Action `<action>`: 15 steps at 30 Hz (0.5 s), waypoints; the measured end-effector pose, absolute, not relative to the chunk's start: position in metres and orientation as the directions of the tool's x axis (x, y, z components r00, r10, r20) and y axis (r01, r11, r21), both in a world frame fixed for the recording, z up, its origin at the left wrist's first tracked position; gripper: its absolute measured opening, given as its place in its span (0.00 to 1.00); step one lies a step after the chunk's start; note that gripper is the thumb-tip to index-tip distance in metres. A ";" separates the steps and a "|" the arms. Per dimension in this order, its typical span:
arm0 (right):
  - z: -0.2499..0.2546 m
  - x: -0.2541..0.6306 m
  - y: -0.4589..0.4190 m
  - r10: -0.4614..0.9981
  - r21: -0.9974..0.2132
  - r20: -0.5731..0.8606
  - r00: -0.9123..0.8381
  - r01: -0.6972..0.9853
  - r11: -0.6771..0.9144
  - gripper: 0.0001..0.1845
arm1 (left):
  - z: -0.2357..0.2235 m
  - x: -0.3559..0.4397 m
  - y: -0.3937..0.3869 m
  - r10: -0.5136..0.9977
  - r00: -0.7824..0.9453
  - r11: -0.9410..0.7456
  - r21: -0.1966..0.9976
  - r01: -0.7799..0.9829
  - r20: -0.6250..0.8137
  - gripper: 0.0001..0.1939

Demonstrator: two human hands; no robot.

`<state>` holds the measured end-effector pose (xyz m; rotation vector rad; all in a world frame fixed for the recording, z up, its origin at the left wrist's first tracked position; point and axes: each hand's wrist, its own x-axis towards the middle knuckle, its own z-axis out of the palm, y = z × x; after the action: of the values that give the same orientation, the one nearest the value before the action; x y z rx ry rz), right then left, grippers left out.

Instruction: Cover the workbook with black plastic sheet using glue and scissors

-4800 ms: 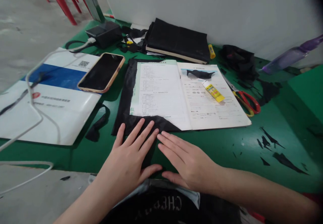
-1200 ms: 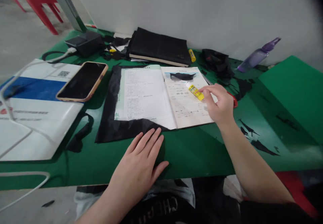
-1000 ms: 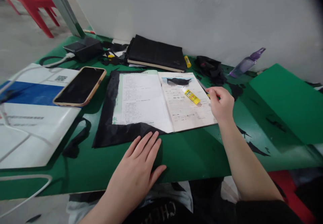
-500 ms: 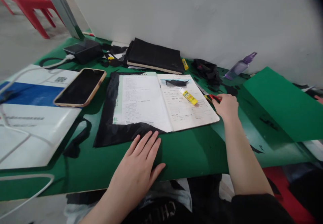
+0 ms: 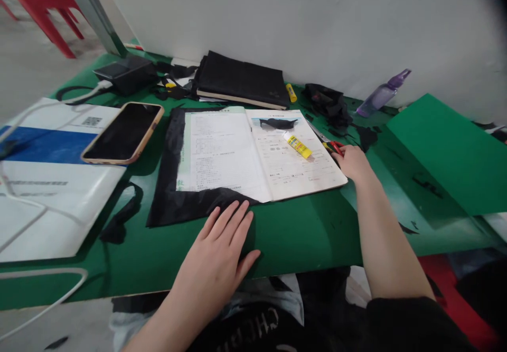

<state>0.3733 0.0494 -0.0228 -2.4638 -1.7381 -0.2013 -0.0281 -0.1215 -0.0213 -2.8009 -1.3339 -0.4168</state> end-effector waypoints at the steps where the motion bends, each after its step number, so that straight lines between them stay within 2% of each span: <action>1: -0.023 0.372 0.050 0.920 -0.016 0.194 0.341 0.939 -0.345 0.20 | -0.021 -0.028 -0.122 0.762 0.602 -0.637 0.105 0.764 0.240 0.30; 5: -0.023 0.367 0.048 0.893 -0.001 0.265 0.364 0.926 -0.378 0.20 | -0.020 -0.029 -0.122 0.765 0.599 -0.635 0.120 0.763 0.237 0.30; 8: -0.020 0.365 0.045 0.870 -0.025 0.386 0.308 0.946 -0.324 0.17 | -0.020 -0.029 -0.122 0.769 0.597 -0.631 0.125 0.765 0.229 0.30; 11: -0.015 0.362 0.043 0.797 -0.149 0.534 0.281 0.960 -0.239 0.14 | -0.019 -0.029 -0.123 0.772 0.596 -0.628 0.123 0.768 0.221 0.30; 15: -0.005 0.352 0.041 0.700 -0.340 0.610 0.371 0.921 -0.192 0.21 | -0.015 -0.028 -0.122 0.775 0.593 -0.624 0.116 0.773 0.217 0.30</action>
<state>0.3524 0.0406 -0.0053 -1.9638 -1.3972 -0.4218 -0.0278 -0.1223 -0.0148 -2.8127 -1.3664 -0.3911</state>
